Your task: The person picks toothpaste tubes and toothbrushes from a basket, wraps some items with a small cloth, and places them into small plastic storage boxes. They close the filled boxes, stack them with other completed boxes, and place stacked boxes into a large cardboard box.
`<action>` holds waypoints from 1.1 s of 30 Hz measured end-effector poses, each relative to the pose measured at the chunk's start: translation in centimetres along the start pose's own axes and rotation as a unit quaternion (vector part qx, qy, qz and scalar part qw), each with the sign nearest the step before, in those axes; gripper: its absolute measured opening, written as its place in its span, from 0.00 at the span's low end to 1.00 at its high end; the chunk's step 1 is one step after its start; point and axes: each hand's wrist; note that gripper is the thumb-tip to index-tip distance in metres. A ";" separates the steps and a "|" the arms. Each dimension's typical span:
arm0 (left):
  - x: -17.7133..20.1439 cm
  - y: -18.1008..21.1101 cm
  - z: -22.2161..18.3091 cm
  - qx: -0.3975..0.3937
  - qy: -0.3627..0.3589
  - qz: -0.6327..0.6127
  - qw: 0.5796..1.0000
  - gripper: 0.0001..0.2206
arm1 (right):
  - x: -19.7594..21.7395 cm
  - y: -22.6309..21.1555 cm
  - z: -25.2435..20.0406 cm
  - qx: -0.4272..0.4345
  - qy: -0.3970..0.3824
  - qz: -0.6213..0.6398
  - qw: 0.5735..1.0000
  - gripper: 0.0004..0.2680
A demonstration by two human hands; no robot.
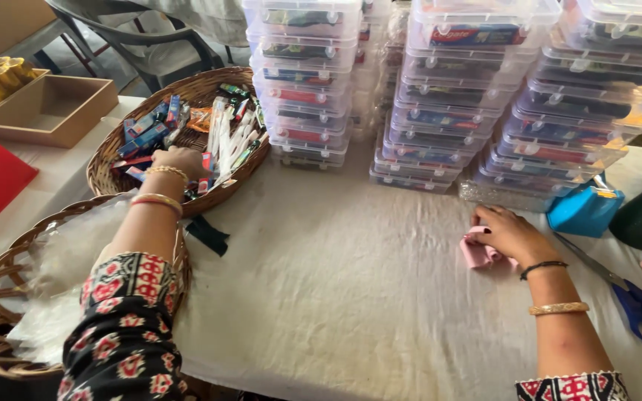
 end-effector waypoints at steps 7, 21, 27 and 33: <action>-0.7 2.4 2.2 0.052 0.017 0.081 0.995 0.23 | 1.0 -7.3 -0.4 0.070 0.039 0.062 0.995 0.17; 15.9 7.4 -16.5 -0.281 -0.036 -0.209 0.936 0.17 | 0.3 -9.8 0.5 0.151 0.142 0.352 0.913 0.13; 8.6 20.3 -21.3 -0.593 0.077 -0.305 0.741 0.11 | -0.9 -12.3 0.4 0.174 0.167 0.634 0.735 0.13; 4.9 25.9 -21.9 -0.588 0.068 -0.447 0.671 0.15 | 0.2 -18.4 -1.8 0.077 0.037 0.709 0.700 0.26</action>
Point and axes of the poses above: each hand's wrist, its own z-axis towards the middle knuckle, its own x-axis out of the back of the hand, y = z × x, and after that the axes turned 11 degrees about x, right-handed
